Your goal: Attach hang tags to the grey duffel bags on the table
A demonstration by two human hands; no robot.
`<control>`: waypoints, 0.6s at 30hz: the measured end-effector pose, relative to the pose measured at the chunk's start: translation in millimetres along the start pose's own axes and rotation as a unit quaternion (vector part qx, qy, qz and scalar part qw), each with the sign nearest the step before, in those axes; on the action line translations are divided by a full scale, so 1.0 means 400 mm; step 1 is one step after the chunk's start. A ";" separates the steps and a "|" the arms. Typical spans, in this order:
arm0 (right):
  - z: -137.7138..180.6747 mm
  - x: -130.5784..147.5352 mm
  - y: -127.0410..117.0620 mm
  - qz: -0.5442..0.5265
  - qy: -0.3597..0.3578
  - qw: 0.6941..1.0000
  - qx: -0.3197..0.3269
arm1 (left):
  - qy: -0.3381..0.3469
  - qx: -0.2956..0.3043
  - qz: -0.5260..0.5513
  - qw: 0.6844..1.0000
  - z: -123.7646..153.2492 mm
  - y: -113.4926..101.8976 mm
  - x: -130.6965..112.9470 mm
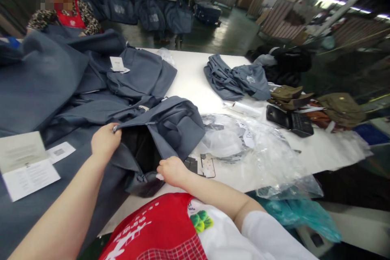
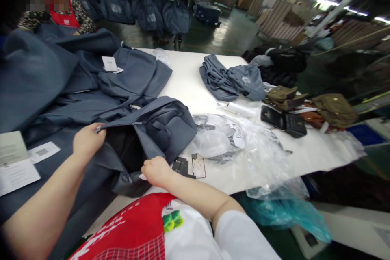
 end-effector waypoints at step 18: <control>-0.208 -0.045 -0.101 -0.220 0.118 0.968 -0.009 | -0.099 0.083 -0.002 0.992 0.159 0.032 0.051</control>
Point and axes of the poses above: each hand's wrist, its own z-axis away from the middle knuckle, its own y-axis out of the palm, x = y × z, the point moved 7 cm from there along -z, towards the middle knuckle, and after that the axes turned 8 degrees about z, right-handed, at the moved point
